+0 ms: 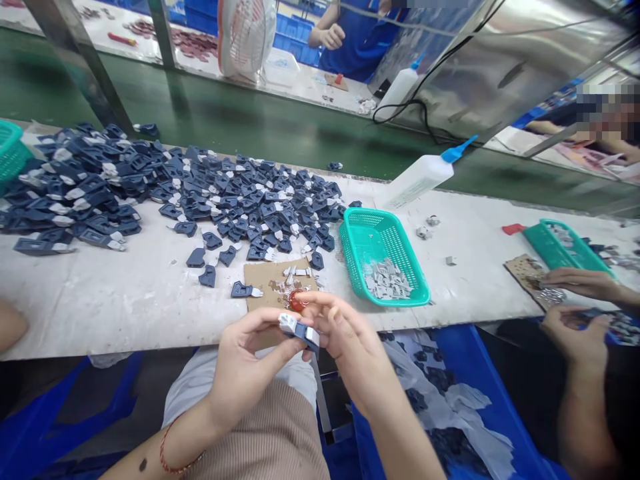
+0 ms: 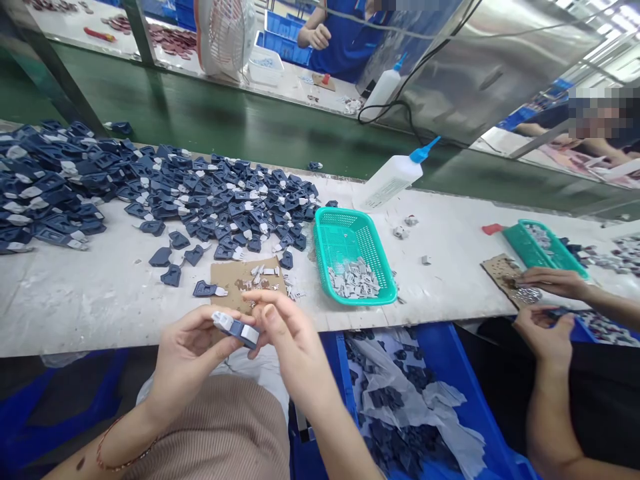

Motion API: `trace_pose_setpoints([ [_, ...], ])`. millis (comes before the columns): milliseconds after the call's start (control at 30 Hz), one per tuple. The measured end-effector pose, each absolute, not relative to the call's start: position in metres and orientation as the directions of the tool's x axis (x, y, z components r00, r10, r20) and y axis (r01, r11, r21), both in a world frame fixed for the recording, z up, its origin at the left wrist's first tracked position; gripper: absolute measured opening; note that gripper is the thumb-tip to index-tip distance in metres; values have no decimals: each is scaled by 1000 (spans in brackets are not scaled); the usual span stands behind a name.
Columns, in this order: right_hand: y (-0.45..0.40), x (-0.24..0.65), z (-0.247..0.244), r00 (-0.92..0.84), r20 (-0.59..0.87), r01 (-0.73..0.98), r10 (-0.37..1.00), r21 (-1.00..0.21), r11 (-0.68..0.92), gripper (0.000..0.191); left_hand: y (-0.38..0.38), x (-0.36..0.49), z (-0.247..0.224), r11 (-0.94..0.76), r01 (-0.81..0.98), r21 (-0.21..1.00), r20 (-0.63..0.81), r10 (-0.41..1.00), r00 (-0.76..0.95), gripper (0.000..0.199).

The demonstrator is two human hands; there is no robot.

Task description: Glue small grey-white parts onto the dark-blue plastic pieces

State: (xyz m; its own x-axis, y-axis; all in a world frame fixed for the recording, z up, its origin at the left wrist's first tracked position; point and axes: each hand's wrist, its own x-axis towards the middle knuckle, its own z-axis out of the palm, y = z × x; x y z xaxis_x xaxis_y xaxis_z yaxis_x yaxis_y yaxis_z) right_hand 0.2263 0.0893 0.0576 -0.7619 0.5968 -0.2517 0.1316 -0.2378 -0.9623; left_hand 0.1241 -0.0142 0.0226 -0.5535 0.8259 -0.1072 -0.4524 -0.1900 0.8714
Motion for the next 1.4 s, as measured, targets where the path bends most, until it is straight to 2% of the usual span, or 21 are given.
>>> trace_pose_setpoints([
  [167, 72, 217, 52, -789, -240, 124, 566, -964, -236, 36, -11, 130, 20, -195, -395, 898, -99, 785, -612, 12],
  [300, 70, 213, 52, -741, -240, 109, 627, -965, -240, 33, -10, 130, 20, -190, -317, 929, -79, 737, -672, 12],
  [467, 73, 212, 54, -748, -289, 121, 597, -944, -306, 46, -7, 129, 22, -183, -327, 927, -60, 790, -610, 11],
  [633, 82, 216, 52, -741, -201, 123, 640, -979, -165, 35, -3, 125, 21, -137, -227, 964, -29, 796, -604, 11],
  [767, 86, 220, 49, -740, -186, 165, 646, -982, -93, 35, 5, 111, 30, -38, -121, 992, -22, 889, -458, 13],
  [900, 103, 230, 48, -763, -273, 263, 586, -959, -104, 43, 18, 92, 45, 43, -25, 999, -48, 967, -251, 15],
  [967, 126, 239, 49, -754, -239, 305, 612, -952, 4, 48, 28, 81, 51, 23, 102, 995, 3, 970, -243, 20],
  [1033, 161, 252, 49, -687, -119, 379, 717, -900, 215, 42, 39, 66, 56, -2, 239, 971, 69, 960, -270, 19],
  [1067, 181, 259, 48, -633, -53, 448, 772, -839, 310, 37, 46, 57, 59, -7, 287, 958, 93, 953, -289, 17],
  [1133, 220, 270, 45, -606, -1, 575, 796, -692, 437, 30, 63, 34, 63, 17, 342, 940, 113, 927, -356, 16],
  [1200, 252, 277, 40, -670, -50, 623, 741, -581, 525, 28, 85, 7, 68, 93, 383, 919, 105, 879, -464, 18],
  [1267, 274, 278, 36, -748, -119, 607, 653, -521, 601, 25, 113, -23, 71, 196, 418, 887, 86, 820, -567, 22],
  [1400, 289, 277, 30, -852, -195, 520, 486, -427, 740, 25, 179, -86, 67, 306, 475, 825, 75, 773, -629, 29],
])
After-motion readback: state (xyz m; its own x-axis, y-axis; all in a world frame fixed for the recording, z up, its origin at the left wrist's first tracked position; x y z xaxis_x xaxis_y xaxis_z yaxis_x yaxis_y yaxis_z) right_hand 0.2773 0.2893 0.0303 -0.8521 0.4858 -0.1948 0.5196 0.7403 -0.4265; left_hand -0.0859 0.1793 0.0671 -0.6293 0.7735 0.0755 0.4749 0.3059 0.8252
